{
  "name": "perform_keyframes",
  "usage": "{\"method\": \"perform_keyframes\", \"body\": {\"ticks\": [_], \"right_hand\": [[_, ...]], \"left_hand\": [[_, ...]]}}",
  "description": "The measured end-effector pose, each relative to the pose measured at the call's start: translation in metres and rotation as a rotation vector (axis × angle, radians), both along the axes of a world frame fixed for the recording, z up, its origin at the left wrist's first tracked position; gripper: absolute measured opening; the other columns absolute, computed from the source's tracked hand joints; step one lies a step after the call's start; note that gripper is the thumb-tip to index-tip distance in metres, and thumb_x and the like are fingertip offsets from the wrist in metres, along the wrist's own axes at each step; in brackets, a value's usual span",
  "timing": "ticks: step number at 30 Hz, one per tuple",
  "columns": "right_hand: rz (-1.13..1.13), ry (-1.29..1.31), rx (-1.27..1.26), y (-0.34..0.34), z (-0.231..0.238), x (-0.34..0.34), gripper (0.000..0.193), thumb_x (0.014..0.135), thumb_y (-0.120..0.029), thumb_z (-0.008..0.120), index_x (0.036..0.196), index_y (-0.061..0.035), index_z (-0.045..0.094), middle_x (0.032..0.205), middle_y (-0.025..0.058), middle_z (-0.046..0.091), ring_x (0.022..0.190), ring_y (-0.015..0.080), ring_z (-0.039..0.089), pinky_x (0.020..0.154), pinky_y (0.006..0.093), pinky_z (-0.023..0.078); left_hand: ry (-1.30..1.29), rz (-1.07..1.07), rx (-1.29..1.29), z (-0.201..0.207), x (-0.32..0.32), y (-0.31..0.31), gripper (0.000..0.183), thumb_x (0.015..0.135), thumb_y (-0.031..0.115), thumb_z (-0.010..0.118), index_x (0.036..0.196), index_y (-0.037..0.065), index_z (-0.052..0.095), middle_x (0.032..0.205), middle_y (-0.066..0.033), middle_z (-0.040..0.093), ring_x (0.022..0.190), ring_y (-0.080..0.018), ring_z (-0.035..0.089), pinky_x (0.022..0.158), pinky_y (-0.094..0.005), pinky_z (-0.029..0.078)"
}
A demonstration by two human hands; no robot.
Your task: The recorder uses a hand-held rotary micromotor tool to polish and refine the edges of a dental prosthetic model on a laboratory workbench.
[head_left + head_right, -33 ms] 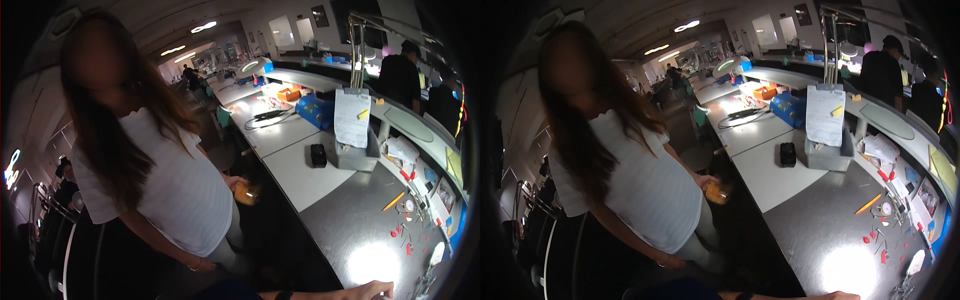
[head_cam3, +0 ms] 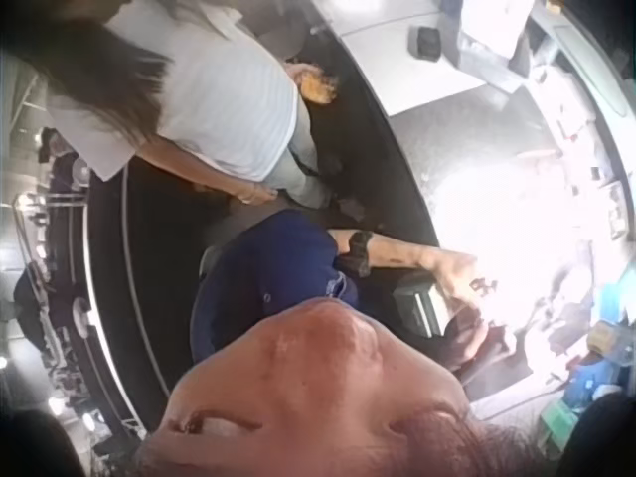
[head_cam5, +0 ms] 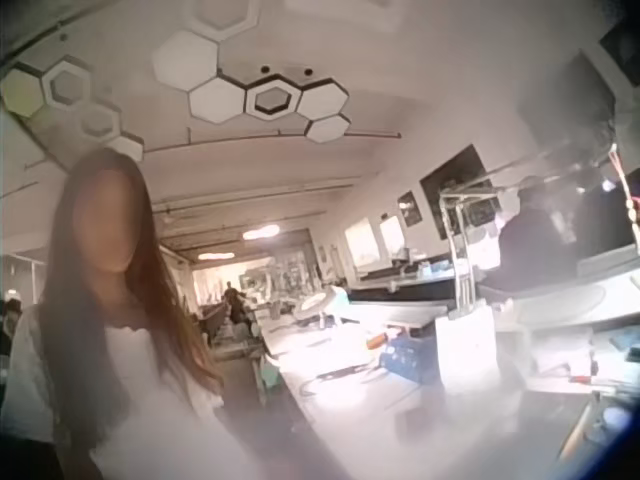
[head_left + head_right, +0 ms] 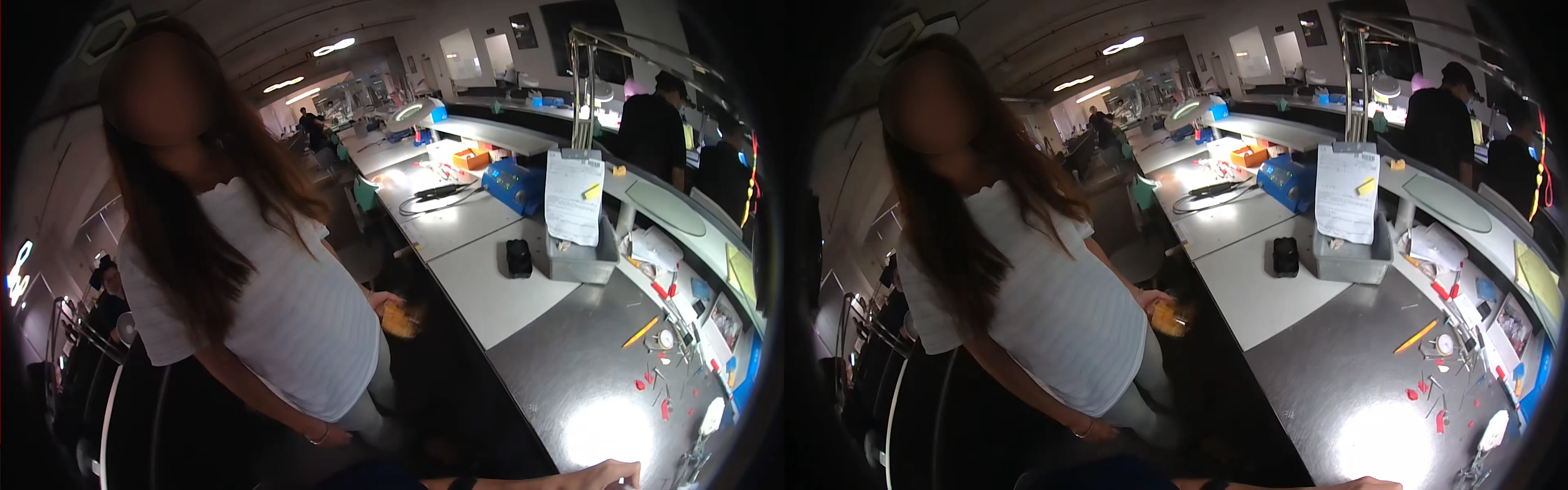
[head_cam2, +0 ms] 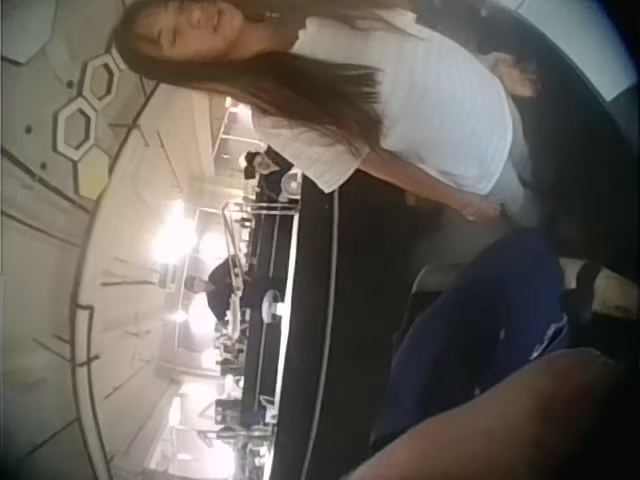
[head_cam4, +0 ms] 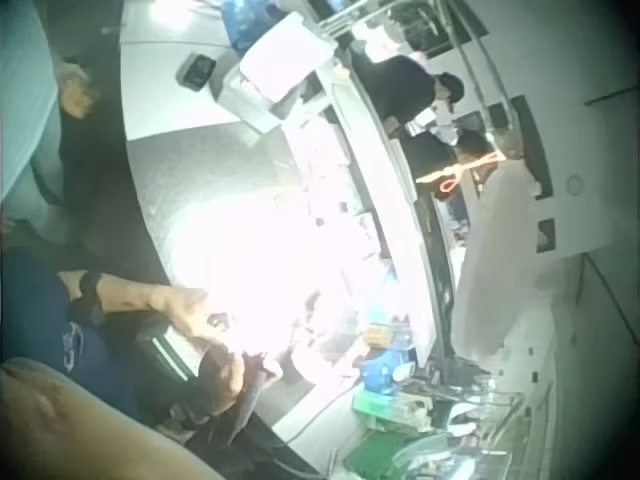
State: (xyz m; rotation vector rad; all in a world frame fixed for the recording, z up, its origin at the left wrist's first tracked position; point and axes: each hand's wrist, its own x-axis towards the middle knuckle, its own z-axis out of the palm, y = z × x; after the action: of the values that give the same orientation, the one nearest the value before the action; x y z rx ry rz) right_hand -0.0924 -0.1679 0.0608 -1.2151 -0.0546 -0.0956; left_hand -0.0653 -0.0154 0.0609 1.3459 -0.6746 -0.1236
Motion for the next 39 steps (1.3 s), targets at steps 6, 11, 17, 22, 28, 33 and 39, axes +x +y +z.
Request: {"method": "perform_keyframes", "body": {"ticks": [6,11,17,22,28,33,39], "right_hand": [[0.005,-0.01,0.005,0.004,-0.001,0.002,0.04,0.087,-0.009,0.055,0.122,-0.0059,0.034,0.122,0.0231,0.047,0.11,0.0279,0.052,0.097,0.0444,0.042],[0.002,-0.02,0.008,0.003,-0.001,0.001,0.04,0.087,-0.008,0.055,0.121,-0.0065,0.034,0.121,0.0233,0.048,0.11,0.0281,0.052,0.096,0.0445,0.042],[0.003,-0.026,0.009,0.002,-0.002,-0.002,0.04,0.086,-0.006,0.055,0.12,-0.0073,0.034,0.12,0.0236,0.048,0.109,0.0283,0.053,0.096,0.0447,0.043],[0.004,-0.027,0.008,0.0,-0.003,-0.003,0.04,0.085,-0.005,0.056,0.119,-0.0079,0.034,0.12,0.0238,0.048,0.108,0.0285,0.053,0.095,0.0448,0.043],[0.006,-0.026,0.001,-0.002,-0.001,-0.003,0.041,0.084,-0.003,0.056,0.118,-0.0086,0.033,0.119,0.0241,0.049,0.107,0.0287,0.054,0.095,0.045,0.044],[0.007,-0.021,0.005,-0.005,-0.003,0.001,0.041,0.083,-0.002,0.056,0.117,-0.0093,0.033,0.118,0.0243,0.049,0.106,0.0289,0.054,0.094,0.0451,0.044],[0.015,-0.029,-0.001,-0.001,-0.003,-0.004,0.042,0.083,0.0,0.057,0.116,-0.01,0.033,0.118,0.0246,0.049,0.105,0.0292,0.055,0.093,0.0453,0.045]], "left_hand": [[-0.044,-0.034,-0.036,0.013,0.001,-0.001,0.029,0.077,0.01,0.071,0.103,0.002,0.061,0.087,-0.008,0.064,0.077,-0.0185,0.06,0.067,-0.0312,0.049],[-0.014,-0.076,0.026,0.024,-0.001,0.0,0.029,0.079,0.012,0.071,0.104,0.001,0.062,0.094,-0.0107,0.066,0.083,-0.021,0.062,0.071,-0.0326,0.05],[-0.058,-0.021,0.023,0.018,-0.002,0.001,0.029,0.079,0.014,0.071,0.104,0.002,0.062,0.096,-0.0118,0.066,0.086,-0.0222,0.063,0.073,-0.0348,0.051],[-0.1,0.003,0.015,0.013,-0.003,-0.002,0.029,0.079,0.015,0.072,0.103,0.002,0.062,0.096,-0.0125,0.066,0.086,-0.0222,0.063,0.072,-0.0346,0.051],[-0.1,0.026,0.003,0.019,-0.004,-0.001,0.028,0.078,0.014,0.072,0.102,0.002,0.062,0.092,-0.0119,0.066,0.084,-0.0226,0.063,0.071,-0.0345,0.051],[-0.086,0.016,0.031,0.017,0.0,-0.002,0.028,0.077,0.015,0.072,0.101,0.002,0.062,0.087,-0.0101,0.065,0.078,-0.0209,0.062,0.069,-0.0337,0.05],[-0.021,0.003,0.086,0.012,-0.002,0.001,0.028,0.077,0.018,0.071,0.099,0.003,0.063,0.085,-0.0084,0.064,0.075,-0.0193,0.06,0.066,-0.0327,0.049]]}}
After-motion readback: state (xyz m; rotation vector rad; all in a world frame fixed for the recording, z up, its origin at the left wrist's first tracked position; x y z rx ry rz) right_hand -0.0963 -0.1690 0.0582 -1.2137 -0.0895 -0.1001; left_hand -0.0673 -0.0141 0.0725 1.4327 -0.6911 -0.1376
